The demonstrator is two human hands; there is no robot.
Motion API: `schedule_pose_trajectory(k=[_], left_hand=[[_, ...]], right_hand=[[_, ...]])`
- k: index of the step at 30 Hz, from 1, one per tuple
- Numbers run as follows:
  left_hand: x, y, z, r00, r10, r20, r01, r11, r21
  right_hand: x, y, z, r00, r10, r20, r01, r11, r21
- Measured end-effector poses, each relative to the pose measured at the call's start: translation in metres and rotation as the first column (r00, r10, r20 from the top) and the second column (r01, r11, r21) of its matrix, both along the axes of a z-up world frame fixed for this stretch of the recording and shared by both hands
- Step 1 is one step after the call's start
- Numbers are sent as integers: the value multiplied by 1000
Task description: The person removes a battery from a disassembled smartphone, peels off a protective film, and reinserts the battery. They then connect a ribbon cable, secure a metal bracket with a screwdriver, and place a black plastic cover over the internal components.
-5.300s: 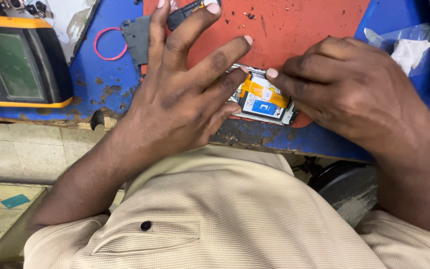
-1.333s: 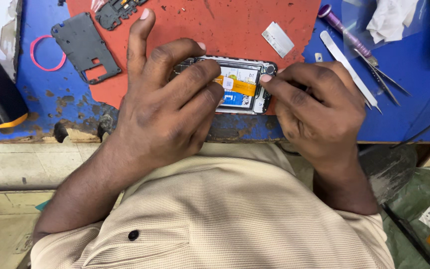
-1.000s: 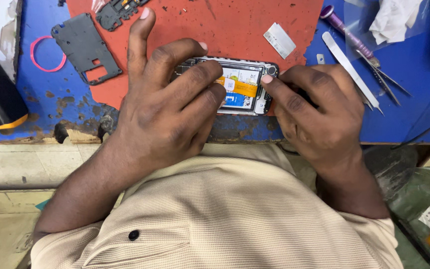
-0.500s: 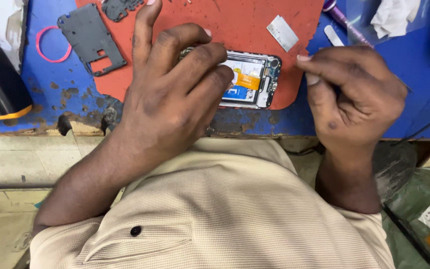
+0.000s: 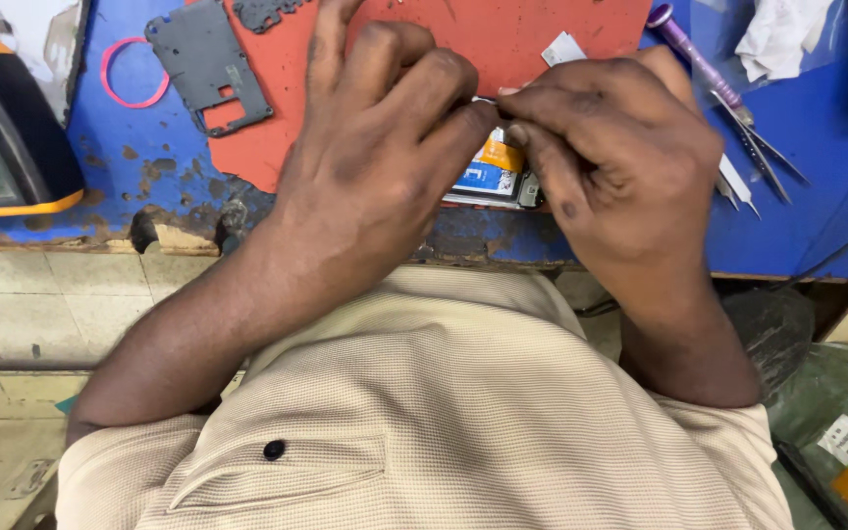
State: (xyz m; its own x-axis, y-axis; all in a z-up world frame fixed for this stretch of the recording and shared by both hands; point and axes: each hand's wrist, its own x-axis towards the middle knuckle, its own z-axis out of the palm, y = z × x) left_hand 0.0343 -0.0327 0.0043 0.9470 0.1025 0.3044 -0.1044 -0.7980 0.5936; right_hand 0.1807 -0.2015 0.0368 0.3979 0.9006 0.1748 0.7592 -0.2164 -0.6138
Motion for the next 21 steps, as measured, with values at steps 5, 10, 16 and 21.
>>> schedule_pose_trajectory(k=[5,10,16,21], left_hand=[[-2,2,2,1000,15,2,-15,999,-40],[-15,15,12,997,77,-22,-79,995,-63],[-30,17,17,980,197,-10,-197,974,-109],[-31,13,11,985,175,7,-173,977,-122]], right_hand=[[-5,0,-3,999,-38,1,38,999,-9],[-1,-7,-3,995,-64,-75,65,998,7],[-5,-1,5,998,29,63,-27,999,-29],[-11,7,3,992,95,81,-96,995,5]])
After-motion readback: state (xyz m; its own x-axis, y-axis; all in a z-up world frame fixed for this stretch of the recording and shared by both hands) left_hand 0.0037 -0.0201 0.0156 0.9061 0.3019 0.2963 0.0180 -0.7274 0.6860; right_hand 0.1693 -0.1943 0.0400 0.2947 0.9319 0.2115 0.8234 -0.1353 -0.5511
